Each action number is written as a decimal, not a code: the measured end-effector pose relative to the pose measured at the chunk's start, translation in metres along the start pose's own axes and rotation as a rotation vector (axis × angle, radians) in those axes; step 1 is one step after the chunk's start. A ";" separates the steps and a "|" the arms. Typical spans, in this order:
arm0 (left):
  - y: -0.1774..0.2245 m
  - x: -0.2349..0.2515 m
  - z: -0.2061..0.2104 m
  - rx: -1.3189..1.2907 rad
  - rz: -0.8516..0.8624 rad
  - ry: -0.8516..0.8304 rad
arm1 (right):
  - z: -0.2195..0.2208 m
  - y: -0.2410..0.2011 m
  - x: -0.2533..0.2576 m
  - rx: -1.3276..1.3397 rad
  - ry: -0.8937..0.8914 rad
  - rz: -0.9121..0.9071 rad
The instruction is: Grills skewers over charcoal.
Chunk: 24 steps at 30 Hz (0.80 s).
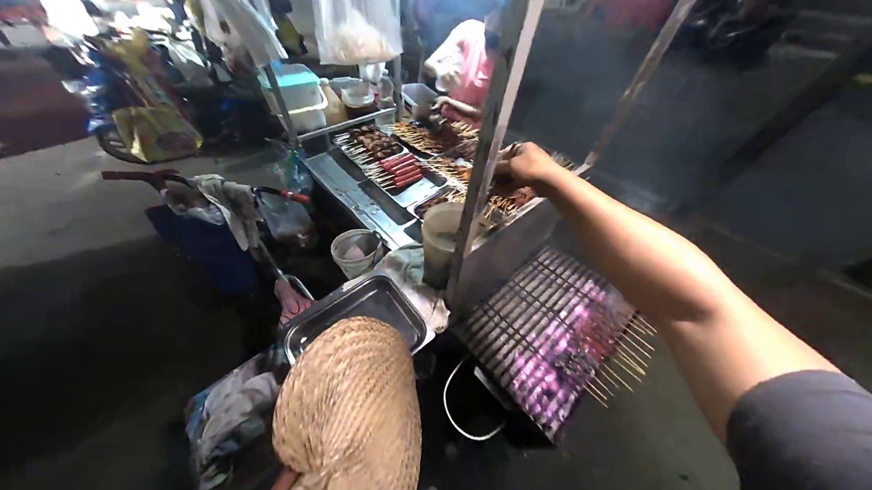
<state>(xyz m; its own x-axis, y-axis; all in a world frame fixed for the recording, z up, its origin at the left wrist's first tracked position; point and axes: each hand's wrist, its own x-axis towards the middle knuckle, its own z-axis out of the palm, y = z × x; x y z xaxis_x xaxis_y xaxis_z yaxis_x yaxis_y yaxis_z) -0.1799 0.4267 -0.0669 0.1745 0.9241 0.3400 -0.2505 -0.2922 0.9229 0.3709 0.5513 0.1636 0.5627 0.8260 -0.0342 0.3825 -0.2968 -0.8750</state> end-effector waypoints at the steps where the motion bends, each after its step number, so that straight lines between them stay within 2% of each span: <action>1: 0.002 0.005 0.008 -0.028 -0.002 -0.039 | -0.003 0.010 0.000 0.022 0.006 0.005; 4: 0.009 0.018 0.036 -0.051 -0.004 -0.090 | -0.012 0.036 -0.006 0.082 0.039 -0.003; 7: 0.004 0.022 0.065 0.119 0.126 -0.060 | -0.040 0.053 -0.023 0.211 0.146 -0.032; 9: 0.006 0.016 0.083 0.101 0.180 -0.093 | -0.071 0.057 -0.050 0.350 0.216 -0.073; 12: 0.018 -0.002 0.105 -0.023 0.066 -0.180 | -0.130 0.083 -0.106 0.501 0.319 -0.132; 14: 0.013 -0.016 0.118 0.056 0.093 -0.180 | -0.168 0.120 -0.148 0.509 0.381 -0.163; 17: 0.001 -0.042 0.150 0.200 0.161 -0.126 | -0.201 0.199 -0.211 0.408 0.479 -0.143; 21: 0.002 -0.079 0.197 -0.004 -0.085 -0.216 | -0.201 0.323 -0.270 0.305 0.533 0.030; 22: -0.001 -0.086 0.206 0.004 -0.095 -0.225 | -0.199 0.351 -0.281 0.284 0.516 0.080; 24: -0.010 -0.101 0.221 0.166 -0.011 -0.201 | -0.197 0.395 -0.292 0.296 0.502 0.147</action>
<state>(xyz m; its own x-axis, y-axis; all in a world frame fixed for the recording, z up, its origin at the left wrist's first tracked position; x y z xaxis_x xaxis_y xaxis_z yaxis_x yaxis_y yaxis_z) 0.0156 0.2822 -0.0699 0.3659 0.8648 0.3438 -0.0909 -0.3344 0.9380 0.5016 0.0982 -0.0774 0.8991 0.4377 0.0040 0.0944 -0.1850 -0.9782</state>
